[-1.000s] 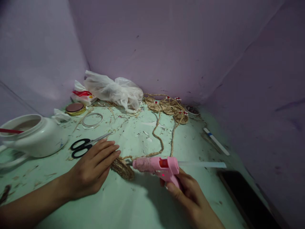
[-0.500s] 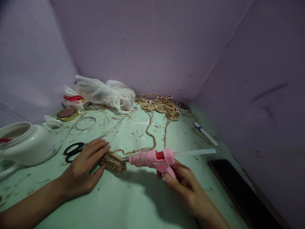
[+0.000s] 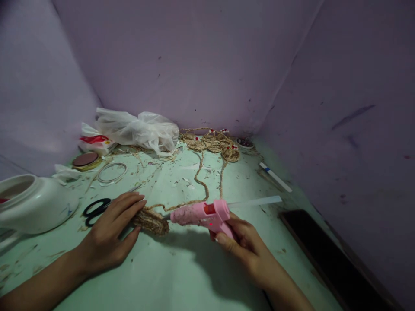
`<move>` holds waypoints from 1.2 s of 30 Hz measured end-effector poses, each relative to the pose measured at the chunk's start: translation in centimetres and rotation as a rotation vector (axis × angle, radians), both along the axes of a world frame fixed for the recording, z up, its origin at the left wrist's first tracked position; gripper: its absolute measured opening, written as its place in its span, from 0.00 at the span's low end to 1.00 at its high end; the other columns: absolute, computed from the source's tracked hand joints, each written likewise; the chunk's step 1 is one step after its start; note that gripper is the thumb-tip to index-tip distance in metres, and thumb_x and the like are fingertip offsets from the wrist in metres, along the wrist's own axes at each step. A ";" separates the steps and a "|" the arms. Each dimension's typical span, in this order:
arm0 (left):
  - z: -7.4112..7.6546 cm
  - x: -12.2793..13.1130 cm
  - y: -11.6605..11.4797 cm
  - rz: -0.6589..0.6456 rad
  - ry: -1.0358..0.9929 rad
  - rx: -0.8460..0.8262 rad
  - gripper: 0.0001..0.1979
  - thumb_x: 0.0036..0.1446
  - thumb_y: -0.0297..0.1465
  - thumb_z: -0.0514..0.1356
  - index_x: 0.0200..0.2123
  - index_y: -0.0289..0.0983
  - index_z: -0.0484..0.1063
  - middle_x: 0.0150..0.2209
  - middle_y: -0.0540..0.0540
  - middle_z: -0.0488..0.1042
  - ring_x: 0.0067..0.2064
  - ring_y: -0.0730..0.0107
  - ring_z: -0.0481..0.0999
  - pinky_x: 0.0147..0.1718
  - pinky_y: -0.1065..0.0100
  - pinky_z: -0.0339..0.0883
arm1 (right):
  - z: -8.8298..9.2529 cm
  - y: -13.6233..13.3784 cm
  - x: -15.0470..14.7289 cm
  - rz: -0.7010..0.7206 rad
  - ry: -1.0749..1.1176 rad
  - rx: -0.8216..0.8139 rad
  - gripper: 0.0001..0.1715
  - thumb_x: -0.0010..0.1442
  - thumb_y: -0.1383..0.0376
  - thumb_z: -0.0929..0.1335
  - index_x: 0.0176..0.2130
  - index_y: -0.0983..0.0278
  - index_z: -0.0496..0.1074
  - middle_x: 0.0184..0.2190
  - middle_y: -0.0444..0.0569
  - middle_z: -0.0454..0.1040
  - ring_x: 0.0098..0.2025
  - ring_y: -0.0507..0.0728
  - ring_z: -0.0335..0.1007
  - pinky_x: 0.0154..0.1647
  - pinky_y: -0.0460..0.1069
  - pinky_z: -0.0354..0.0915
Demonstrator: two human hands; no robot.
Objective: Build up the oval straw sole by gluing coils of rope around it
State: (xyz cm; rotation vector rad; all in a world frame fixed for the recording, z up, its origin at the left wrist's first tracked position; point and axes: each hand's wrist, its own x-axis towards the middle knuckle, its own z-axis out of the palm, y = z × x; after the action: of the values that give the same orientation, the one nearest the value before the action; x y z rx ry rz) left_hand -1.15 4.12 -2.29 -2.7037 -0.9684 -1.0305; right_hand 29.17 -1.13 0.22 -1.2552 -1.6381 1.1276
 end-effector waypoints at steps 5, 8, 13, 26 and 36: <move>0.0 0.0 0.1 0.019 -0.008 -0.001 0.24 0.53 0.17 0.57 0.55 0.27 0.61 0.52 0.32 0.66 0.57 0.50 0.64 0.57 0.49 0.60 | 0.0 -0.2 0.2 0.011 0.011 -0.020 0.21 0.59 0.48 0.65 0.28 0.62 0.69 0.22 0.41 0.59 0.23 0.51 0.52 0.21 0.45 0.50; 0.0 -0.1 0.1 0.018 -0.017 -0.001 0.24 0.53 0.18 0.57 0.55 0.28 0.61 0.52 0.32 0.66 0.57 0.50 0.64 0.56 0.48 0.60 | 0.2 -0.1 0.2 0.024 0.026 -0.024 0.21 0.59 0.49 0.65 0.28 0.63 0.68 0.22 0.41 0.57 0.23 0.50 0.50 0.21 0.45 0.49; -0.1 -0.2 0.1 0.037 -0.041 -0.017 0.24 0.53 0.18 0.57 0.55 0.29 0.61 0.52 0.32 0.66 0.57 0.50 0.64 0.56 0.48 0.61 | 0.3 -0.1 0.3 0.015 0.050 -0.034 0.21 0.58 0.49 0.65 0.29 0.63 0.68 0.23 0.41 0.57 0.24 0.50 0.50 0.21 0.45 0.49; 0.1 -0.3 0.2 0.065 -0.032 -0.021 0.25 0.54 0.20 0.56 0.57 0.33 0.59 0.53 0.34 0.65 0.56 0.50 0.64 0.54 0.47 0.63 | 0.8 0.1 0.1 0.025 0.027 0.003 0.18 0.59 0.51 0.65 0.30 0.63 0.68 0.23 0.40 0.56 0.24 0.50 0.49 0.22 0.45 0.49; 0.0 -0.3 0.2 0.063 -0.046 -0.025 0.25 0.53 0.19 0.57 0.55 0.30 0.60 0.53 0.32 0.65 0.56 0.49 0.64 0.54 0.48 0.62 | 0.6 0.1 0.2 0.050 0.090 0.003 0.15 0.60 0.53 0.66 0.34 0.62 0.70 0.23 0.40 0.56 0.23 0.50 0.48 0.20 0.44 0.48</move>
State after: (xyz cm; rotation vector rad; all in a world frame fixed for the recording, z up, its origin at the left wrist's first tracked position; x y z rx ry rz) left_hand -1.47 4.34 -2.25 -2.6614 -1.0743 -1.0799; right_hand 29.38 -1.04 0.78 -1.1510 -1.6113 1.1944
